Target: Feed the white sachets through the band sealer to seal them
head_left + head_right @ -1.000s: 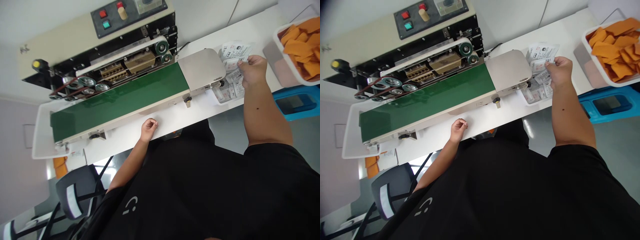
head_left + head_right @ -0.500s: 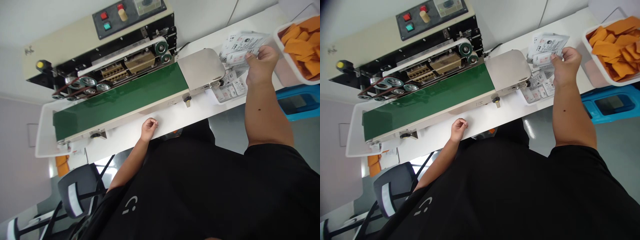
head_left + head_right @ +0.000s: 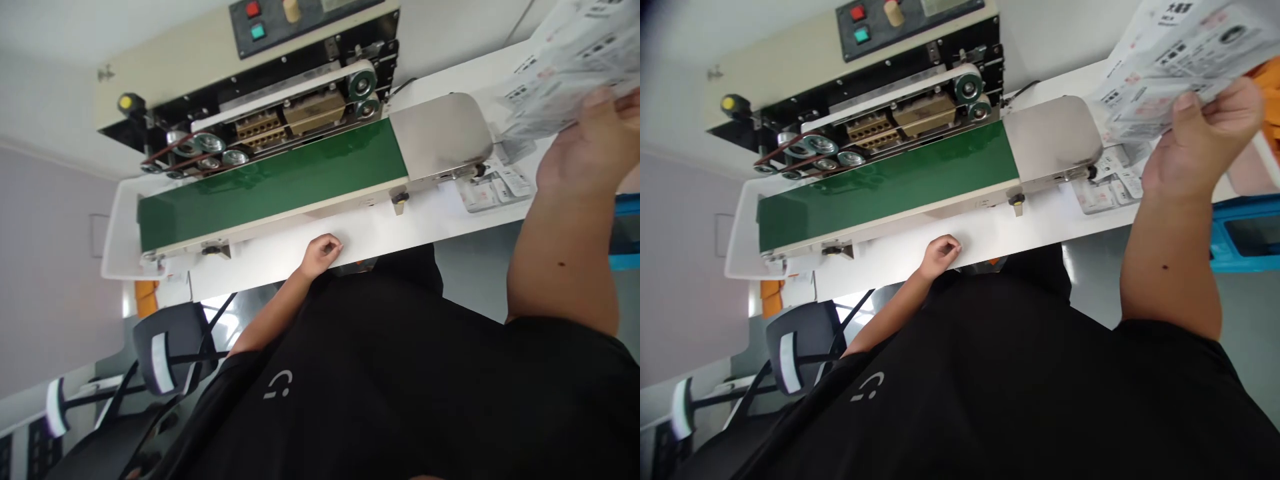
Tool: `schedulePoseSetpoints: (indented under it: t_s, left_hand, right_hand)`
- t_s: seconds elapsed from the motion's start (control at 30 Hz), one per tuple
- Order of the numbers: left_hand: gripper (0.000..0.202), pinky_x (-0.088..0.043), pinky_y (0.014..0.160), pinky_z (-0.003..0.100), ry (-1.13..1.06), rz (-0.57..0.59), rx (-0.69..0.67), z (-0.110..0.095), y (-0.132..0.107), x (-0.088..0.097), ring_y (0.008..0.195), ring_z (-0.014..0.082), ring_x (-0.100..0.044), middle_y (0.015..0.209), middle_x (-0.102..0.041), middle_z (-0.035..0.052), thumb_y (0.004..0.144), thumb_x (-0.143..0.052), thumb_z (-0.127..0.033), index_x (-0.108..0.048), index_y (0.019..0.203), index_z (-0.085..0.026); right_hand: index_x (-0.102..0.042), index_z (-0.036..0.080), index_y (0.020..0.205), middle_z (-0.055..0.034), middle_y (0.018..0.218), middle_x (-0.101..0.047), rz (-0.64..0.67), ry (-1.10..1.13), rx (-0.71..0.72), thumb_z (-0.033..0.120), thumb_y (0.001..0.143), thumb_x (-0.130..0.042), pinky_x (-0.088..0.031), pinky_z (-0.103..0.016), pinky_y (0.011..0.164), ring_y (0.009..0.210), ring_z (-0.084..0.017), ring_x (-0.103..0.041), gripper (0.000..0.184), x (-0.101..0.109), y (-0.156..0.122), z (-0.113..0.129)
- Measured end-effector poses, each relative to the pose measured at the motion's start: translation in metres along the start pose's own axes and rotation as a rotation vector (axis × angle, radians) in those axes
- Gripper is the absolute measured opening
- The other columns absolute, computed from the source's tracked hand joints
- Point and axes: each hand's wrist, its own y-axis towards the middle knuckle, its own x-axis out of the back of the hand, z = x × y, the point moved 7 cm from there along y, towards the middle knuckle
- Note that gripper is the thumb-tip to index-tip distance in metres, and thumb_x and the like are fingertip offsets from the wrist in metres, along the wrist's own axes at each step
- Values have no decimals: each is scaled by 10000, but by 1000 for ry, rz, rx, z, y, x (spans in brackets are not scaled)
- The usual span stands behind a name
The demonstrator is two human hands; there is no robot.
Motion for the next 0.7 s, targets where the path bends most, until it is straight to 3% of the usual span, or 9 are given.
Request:
schedulePoseSetpoints:
  t_s: [0.07,0.1,0.23,0.33,0.43,0.5,0.57,0.7]
  left_hand:
    - [300,-556,756,341,6,66,-21,-12,-1,-5,773,190,-674,843,-728,71,941,-781,-504,-747,906,-208]
    - [290,-574,796,356,-6,85,-31,-19,-1,-5,817,200,-694,897,-743,84,941,-784,-498,-749,955,-210]
    - [423,-615,899,410,-127,51,-86,-44,-2,-1,971,235,-738,1159,-734,146,915,-825,-500,-697,1215,-232]
    - [714,-629,957,440,-236,-51,-133,-60,0,8,1175,286,-726,1423,-643,175,838,-881,-573,-566,1413,-288]
    - [990,-628,992,496,-251,-136,-182,-72,0,14,1350,356,-652,1554,-551,174,705,-933,-668,-444,1502,-343]
    - [1066,-620,1005,525,-234,-169,-194,-71,-2,14,1373,377,-636,1539,-559,179,655,-954,-676,-409,1511,-351]
    - [1014,-621,995,515,-227,-198,-186,-61,-6,11,1325,361,-666,1459,-607,181,687,-954,-644,-418,1491,-333]
    - [639,-617,984,452,-167,-335,-110,-18,-20,11,1208,291,-722,1280,-678,154,832,-888,-572,-557,1285,-265]
  right_hand:
    - [-847,250,1027,-35,1268,-761,36,118,241,663,749,-909,-548,-488,1168,1482,-428,-555,501,-22,-28,35]
    - [-860,259,984,-41,1187,-787,84,157,294,675,740,-920,-568,-530,1123,1411,-436,-617,486,-37,-44,48]
    - [-878,296,981,-42,1032,-800,155,209,134,613,683,-1002,-592,-625,1091,1189,-407,-750,453,-91,-108,61]
    - [-856,314,930,-40,925,-771,235,227,-2,600,666,-1004,-654,-617,972,1018,-351,-786,416,-122,-150,52]
    - [-826,372,861,-15,836,-740,440,240,20,512,756,-948,-670,-541,822,868,-282,-760,213,-153,-185,43]
    - [-815,398,854,-11,815,-729,552,250,54,467,811,-898,-654,-528,800,839,-271,-739,116,-170,-207,32]
    - [-800,386,865,-24,833,-728,606,232,27,469,834,-867,-643,-539,820,861,-283,-733,110,-185,-226,12]
    - [-751,339,932,-39,962,-739,648,219,-79,417,821,-872,-627,-517,906,952,-287,-730,182,-205,-257,-39]
